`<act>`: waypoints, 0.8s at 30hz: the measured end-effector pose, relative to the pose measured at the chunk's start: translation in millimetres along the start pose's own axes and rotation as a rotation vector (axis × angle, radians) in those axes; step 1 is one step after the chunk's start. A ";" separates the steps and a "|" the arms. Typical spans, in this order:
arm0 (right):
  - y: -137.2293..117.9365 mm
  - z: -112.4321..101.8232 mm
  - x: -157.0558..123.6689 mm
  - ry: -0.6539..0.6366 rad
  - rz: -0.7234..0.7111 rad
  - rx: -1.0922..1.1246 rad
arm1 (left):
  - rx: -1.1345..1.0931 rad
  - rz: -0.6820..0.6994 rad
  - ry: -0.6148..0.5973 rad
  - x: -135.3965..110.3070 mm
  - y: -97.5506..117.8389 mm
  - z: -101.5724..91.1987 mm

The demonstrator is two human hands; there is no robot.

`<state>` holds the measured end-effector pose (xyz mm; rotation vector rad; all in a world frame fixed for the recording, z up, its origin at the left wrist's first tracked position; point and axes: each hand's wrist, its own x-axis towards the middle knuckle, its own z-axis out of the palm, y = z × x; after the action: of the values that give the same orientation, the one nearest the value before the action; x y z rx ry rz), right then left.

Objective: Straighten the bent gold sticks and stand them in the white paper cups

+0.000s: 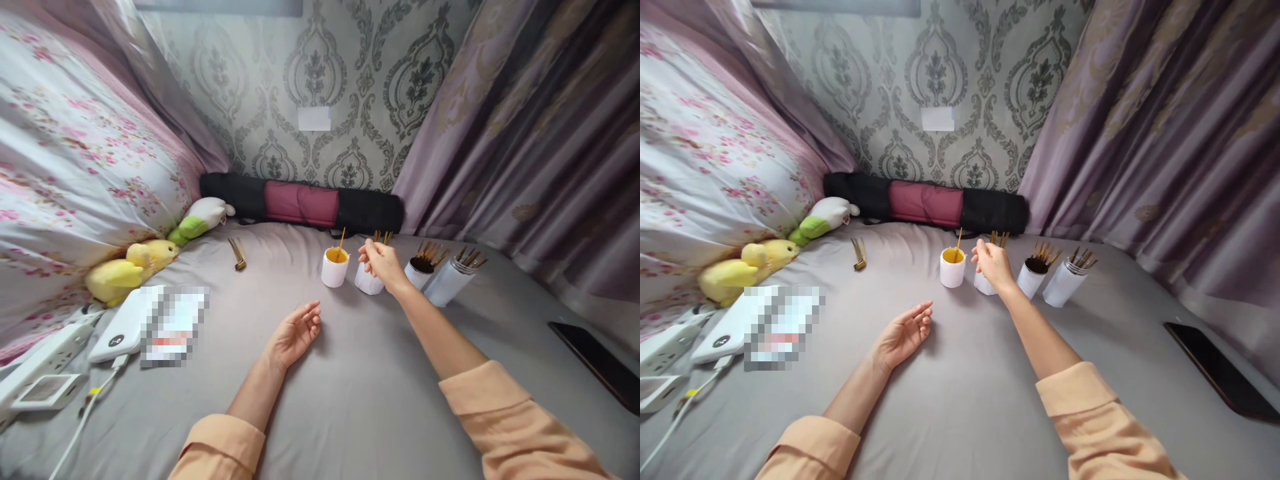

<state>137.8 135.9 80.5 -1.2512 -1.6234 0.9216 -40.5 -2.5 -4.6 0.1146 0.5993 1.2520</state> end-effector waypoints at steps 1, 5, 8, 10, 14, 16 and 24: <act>1.3 1.5 -4.1 -0.004 0.008 0.012 | 0.000 0.002 -0.002 0.0 -0.1 -0.3; 6.2 8.6 -20.7 -0.045 0.044 0.071 | 0.007 0.010 -0.003 -0.4 -0.4 -1.0; 10.6 14.9 -32.4 -0.067 0.065 0.101 | 0.012 0.013 0.002 -0.1 -0.9 -1.5; 14.8 20.1 -40.0 -0.084 0.080 0.111 | 0.013 0.014 0.005 0.6 -1.4 -2.0; 25.7 33.5 -55.4 -0.108 0.113 0.109 | 0.015 0.020 0.003 1.5 -2.1 -3.3; 31.7 41.5 -62.7 -0.130 0.116 0.096 | 0.015 0.025 0.006 1.3 -2.3 -3.4; 52.1 66.1 -78.2 -0.187 0.144 0.019 | 0.022 0.065 0.006 -0.6 -2.7 -1.9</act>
<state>103.0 68.2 -5.5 -1.3143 -1.6800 1.1705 -39.2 -4.4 -7.0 0.1505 0.6186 1.3093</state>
